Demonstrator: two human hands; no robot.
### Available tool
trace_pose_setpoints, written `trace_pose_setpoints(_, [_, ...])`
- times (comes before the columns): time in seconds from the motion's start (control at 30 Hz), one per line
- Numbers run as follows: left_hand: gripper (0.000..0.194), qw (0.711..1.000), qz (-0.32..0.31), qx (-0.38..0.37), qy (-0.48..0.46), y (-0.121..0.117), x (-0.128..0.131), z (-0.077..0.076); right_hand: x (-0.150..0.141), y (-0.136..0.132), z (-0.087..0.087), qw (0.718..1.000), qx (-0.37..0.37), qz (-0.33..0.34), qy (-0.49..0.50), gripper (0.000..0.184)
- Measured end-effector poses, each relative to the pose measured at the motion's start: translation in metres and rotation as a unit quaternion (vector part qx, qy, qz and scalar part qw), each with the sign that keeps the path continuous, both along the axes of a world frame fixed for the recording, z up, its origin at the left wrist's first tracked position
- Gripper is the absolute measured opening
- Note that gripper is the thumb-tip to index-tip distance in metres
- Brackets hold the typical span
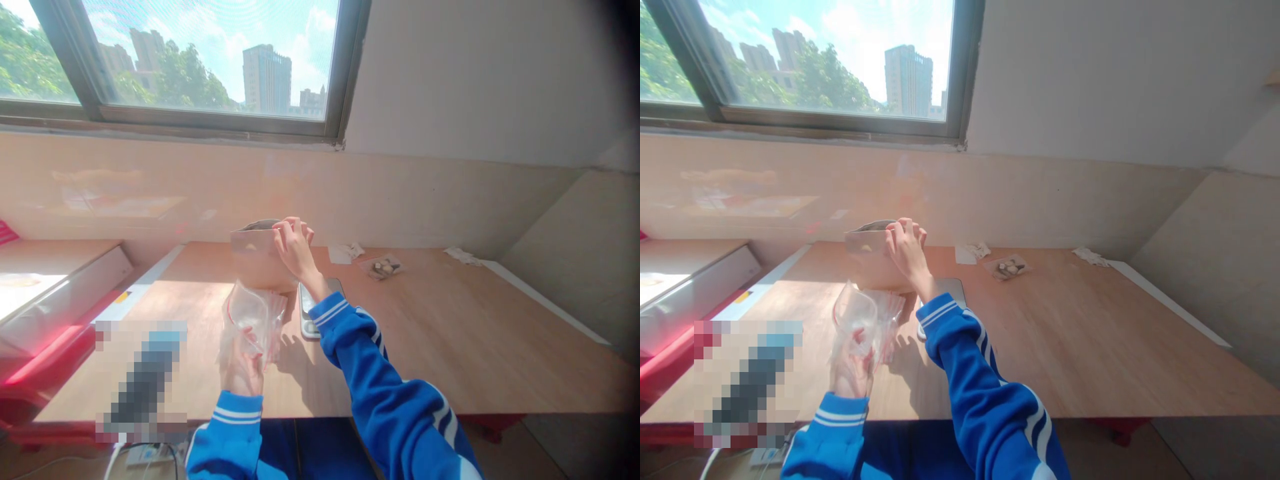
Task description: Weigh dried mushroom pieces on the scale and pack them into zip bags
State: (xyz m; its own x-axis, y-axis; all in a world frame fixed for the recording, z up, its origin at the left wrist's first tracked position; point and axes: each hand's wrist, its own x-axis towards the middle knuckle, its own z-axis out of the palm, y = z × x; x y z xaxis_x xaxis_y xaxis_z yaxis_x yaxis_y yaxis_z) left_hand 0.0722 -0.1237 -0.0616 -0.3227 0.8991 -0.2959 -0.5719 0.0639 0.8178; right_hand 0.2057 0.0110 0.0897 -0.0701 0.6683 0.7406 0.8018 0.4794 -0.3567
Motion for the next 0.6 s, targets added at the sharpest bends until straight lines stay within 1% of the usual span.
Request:
trace_pose_setpoints(0.07, [0.047, 0.999, -0.002, -0.004, 0.035, 0.0, 0.001, -0.003, 0.003, -0.019, -0.008, 0.999, -0.033, 0.025, 0.033, 0.03])
trace_pose_setpoints(0.1, [0.048, 0.999, -0.006, -0.005, 0.052, 0.0, 0.002, -0.005, 0.005, -0.029, -0.014, 0.995, -0.069, 0.057, 0.04, 0.032])
trace_pose_setpoints(0.13, [0.048, 0.997, -0.01, -0.002, 0.076, 0.0, 0.003, -0.007, 0.007, -0.039, -0.021, 0.987, -0.114, 0.099, 0.051, 0.036])
trace_pose_setpoints(0.2, [0.045, 0.991, -0.014, 0.021, 0.13, 0.001, 0.005, -0.009, 0.01, -0.056, -0.035, 0.963, -0.192, 0.173, 0.081, 0.038])
trace_pose_setpoints(0.27, [0.045, 0.982, -0.012, 0.051, 0.181, 0.0, 0.008, -0.009, 0.014, -0.069, -0.048, 0.942, -0.237, 0.209, 0.113, 0.038])
trace_pose_setpoints(0.3, [0.046, 0.978, -0.009, 0.063, 0.2, -0.001, 0.009, -0.008, 0.016, -0.073, -0.053, 0.936, -0.248, 0.216, 0.129, 0.037])
trace_pose_setpoints(0.37, [0.047, 0.971, -0.004, 0.077, 0.228, -0.003, 0.011, -0.004, 0.021, -0.077, -0.057, 0.929, -0.247, 0.217, 0.168, 0.035])
trace_pose_setpoints(0.43, [0.045, 0.963, 0.006, 0.084, 0.255, -0.006, 0.012, 0.0, 0.029, -0.077, -0.056, 0.929, -0.222, 0.205, 0.214, 0.032])
trace_pose_setpoints(0.5, [0.044, 0.958, 0.024, 0.086, 0.273, -0.008, 0.011, 0.004, 0.04, -0.073, -0.052, 0.928, -0.177, 0.169, 0.282, 0.031])
trace_pose_setpoints(0.6, [0.048, 0.953, 0.065, 0.083, 0.285, -0.008, 0.008, 0.006, 0.058, -0.068, -0.047, 0.908, -0.124, 0.104, 0.386, 0.03])
